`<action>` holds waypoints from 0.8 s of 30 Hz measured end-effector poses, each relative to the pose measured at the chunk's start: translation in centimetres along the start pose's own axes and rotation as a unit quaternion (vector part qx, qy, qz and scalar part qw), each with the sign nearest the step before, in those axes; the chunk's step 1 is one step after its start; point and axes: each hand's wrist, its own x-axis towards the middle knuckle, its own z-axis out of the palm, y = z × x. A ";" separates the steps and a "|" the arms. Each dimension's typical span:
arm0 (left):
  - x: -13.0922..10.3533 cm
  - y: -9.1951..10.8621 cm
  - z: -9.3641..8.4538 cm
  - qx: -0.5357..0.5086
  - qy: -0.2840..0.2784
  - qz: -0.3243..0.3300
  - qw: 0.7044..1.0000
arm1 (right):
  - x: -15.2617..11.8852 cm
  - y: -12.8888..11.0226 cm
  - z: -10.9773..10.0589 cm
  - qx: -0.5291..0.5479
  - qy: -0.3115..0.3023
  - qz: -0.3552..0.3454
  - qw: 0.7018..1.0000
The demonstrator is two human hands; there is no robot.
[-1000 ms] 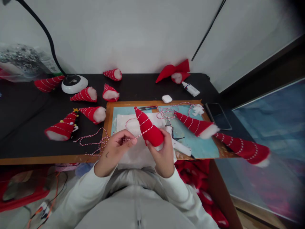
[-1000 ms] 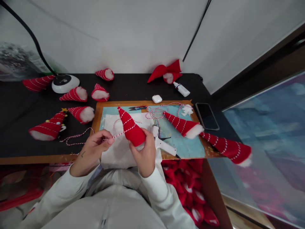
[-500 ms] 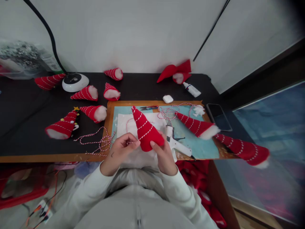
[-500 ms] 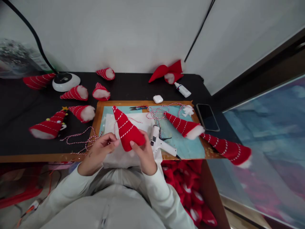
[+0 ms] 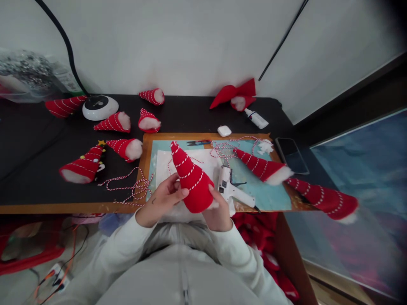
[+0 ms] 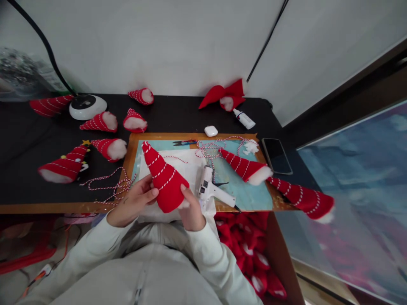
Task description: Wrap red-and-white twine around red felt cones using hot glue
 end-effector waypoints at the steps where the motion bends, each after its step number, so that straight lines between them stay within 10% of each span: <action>1: 0.1 0.1 0.0 0.005 0.015 0.006 1.000 | 0.0 0.2 -0.2 -0.015 0.021 -0.022 0.999; 10: 0.8 0.2 -0.2 0.040 0.051 0.029 0.997 | -0.5 -0.2 -0.7 -0.265 -0.030 -0.160 0.950; 24: 0.3 1.6 -1.2 0.233 0.060 0.071 0.968 | 0.6 0.2 -1.1 0.038 -0.011 0.033 0.999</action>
